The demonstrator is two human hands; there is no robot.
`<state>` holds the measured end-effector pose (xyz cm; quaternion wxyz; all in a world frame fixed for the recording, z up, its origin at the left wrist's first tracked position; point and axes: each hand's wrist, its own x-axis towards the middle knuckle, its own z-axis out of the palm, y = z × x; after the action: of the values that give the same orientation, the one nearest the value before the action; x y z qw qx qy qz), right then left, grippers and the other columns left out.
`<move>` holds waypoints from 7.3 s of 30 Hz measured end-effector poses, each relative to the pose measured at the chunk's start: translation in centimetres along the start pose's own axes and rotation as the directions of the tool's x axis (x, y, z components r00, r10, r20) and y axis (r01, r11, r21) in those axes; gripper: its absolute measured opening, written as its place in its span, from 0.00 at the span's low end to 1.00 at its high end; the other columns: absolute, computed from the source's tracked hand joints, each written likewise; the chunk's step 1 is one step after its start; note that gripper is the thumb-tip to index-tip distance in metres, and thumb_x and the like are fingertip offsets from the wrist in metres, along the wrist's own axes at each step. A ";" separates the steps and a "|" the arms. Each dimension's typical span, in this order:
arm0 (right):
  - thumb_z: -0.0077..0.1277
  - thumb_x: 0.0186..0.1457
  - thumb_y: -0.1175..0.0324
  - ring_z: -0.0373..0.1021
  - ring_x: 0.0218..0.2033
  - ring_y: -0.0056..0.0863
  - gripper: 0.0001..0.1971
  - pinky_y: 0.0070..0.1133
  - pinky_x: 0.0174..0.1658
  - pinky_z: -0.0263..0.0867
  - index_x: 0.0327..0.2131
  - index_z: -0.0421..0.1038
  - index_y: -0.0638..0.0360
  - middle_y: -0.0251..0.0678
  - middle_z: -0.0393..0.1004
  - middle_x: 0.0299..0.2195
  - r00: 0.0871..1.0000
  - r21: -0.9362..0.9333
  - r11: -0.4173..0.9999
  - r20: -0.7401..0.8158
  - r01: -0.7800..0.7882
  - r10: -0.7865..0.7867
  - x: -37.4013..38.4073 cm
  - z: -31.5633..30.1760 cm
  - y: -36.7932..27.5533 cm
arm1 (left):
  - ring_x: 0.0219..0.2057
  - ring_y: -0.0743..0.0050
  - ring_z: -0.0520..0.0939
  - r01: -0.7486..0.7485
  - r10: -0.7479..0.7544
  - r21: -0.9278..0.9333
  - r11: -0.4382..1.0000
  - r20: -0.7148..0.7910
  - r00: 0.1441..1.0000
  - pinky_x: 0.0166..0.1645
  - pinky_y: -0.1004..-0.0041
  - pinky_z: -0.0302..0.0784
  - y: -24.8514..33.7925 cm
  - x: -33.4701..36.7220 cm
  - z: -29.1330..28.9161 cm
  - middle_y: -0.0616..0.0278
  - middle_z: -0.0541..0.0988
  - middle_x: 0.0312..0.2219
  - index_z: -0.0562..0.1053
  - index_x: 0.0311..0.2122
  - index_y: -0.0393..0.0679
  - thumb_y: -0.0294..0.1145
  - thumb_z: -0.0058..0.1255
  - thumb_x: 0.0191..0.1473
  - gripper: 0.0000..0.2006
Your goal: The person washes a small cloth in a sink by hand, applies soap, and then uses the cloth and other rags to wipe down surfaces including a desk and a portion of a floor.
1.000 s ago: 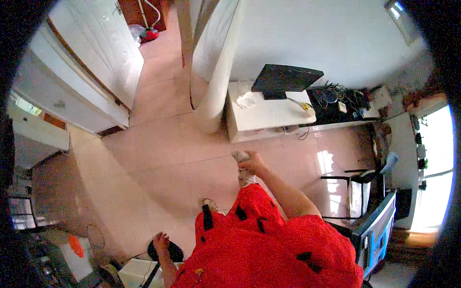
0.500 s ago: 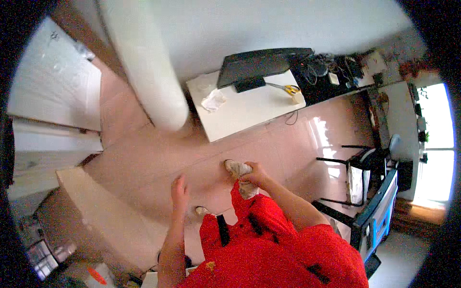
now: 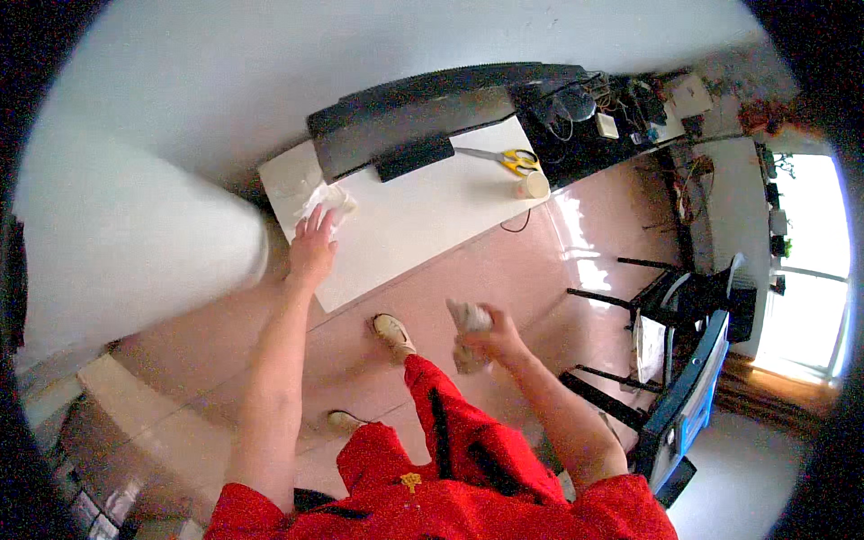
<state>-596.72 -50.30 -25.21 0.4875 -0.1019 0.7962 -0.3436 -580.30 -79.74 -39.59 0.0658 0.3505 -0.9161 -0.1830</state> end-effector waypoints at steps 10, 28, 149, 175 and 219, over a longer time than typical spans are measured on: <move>0.55 0.36 0.77 0.67 0.36 0.27 0.20 0.24 0.39 0.66 0.38 0.67 0.63 0.35 0.70 0.35 0.814 0.360 0.800 -0.522 0.480 -0.254 22.6 4.2 -3.3 | 0.33 0.56 0.72 0.131 -0.132 -0.051 0.990 -0.033 0.991 0.40 0.59 0.66 -0.7 -5.4 2.2 0.57 0.73 0.28 0.69 0.34 0.43 0.27 0.51 0.38 0.13; 0.56 0.31 0.67 0.59 0.43 0.42 0.21 0.33 0.46 0.58 0.36 0.69 0.52 0.39 0.63 0.42 0.741 -0.762 0.522 -0.084 0.383 -0.667 25.0 21.1 -8.8 | 0.29 0.81 0.73 0.560 -0.813 -0.811 0.167 0.208 0.544 0.35 0.79 0.70 1.1 -31.8 -0.9 0.65 0.73 0.29 0.68 0.38 0.37 0.23 0.50 0.46 0.11; 0.56 0.37 0.69 0.70 0.23 0.29 0.12 0.27 0.23 0.66 0.29 0.71 0.61 0.36 0.71 0.23 0.700 -0.701 0.086 0.713 0.708 0.041 -21.8 104.3 -21.8 | 0.37 0.69 0.73 -0.241 -0.545 -0.961 0.136 0.131 -0.828 0.42 0.74 0.67 -36.2 -96.9 -37.0 0.58 0.73 0.36 0.67 0.44 0.33 0.18 0.41 0.40 0.21; 0.51 0.31 0.81 0.68 0.19 0.26 0.10 0.21 0.22 0.64 0.25 0.70 0.65 0.36 0.70 0.20 0.576 -0.329 0.783 0.816 0.528 -0.045 -34.7 131.7 -16.9 | 0.41 0.63 0.72 -0.420 -0.654 -0.850 0.317 0.125 -0.746 0.44 0.70 0.68 -66.6 -123.2 -44.7 0.54 0.69 0.41 0.62 0.48 0.33 0.19 0.42 0.39 0.24; 0.51 0.44 0.67 0.65 0.40 0.26 0.18 0.24 0.43 0.61 0.40 0.68 0.64 0.35 0.69 0.38 -0.155 0.561 0.432 0.718 0.707 -0.679 -81.3 213.5 -70.6 | 0.29 0.75 0.72 -0.360 -0.426 -0.853 0.379 0.184 -0.886 0.32 0.76 0.69 -112.4 -143.6 -63.5 0.62 0.72 0.31 0.65 0.45 0.38 0.26 0.47 0.44 0.19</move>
<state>-387.28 -158.02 16.21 0.5637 -0.6830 0.2034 -0.4176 -387.97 -79.62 -22.63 0.7529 0.6100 0.2446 0.0345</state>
